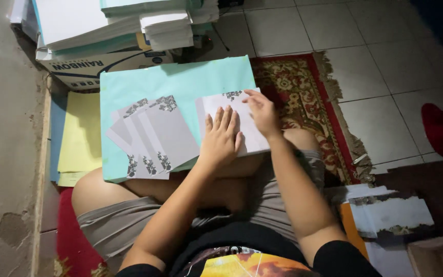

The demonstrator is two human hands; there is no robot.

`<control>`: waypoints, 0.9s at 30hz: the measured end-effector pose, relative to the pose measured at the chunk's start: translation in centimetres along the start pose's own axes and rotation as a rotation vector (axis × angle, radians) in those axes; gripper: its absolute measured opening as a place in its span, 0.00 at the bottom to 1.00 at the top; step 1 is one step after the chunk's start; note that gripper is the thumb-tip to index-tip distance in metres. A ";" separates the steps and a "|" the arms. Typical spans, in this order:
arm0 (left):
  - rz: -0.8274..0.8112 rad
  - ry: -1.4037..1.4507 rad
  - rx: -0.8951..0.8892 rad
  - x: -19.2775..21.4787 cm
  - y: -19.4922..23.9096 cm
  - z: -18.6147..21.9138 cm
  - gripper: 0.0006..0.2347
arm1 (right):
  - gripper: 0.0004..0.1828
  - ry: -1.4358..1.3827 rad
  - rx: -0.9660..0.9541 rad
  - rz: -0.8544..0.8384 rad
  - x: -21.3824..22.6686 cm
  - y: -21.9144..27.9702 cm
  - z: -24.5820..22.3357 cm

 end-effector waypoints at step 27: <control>-0.469 0.292 0.171 2.0 -1.7 -1.6 0.34 | 0.29 -0.085 -0.124 -0.120 3.2 6.3 -12.8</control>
Point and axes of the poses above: each hand's wrist, its own y-axis away from the middle knuckle, its own x-axis out of the back of the hand, z = x × y, the point moved 3 cm from there along -y, towards the middle knuckle, and after that the axes turned 12 degrees about x, right-handed, at the moved point
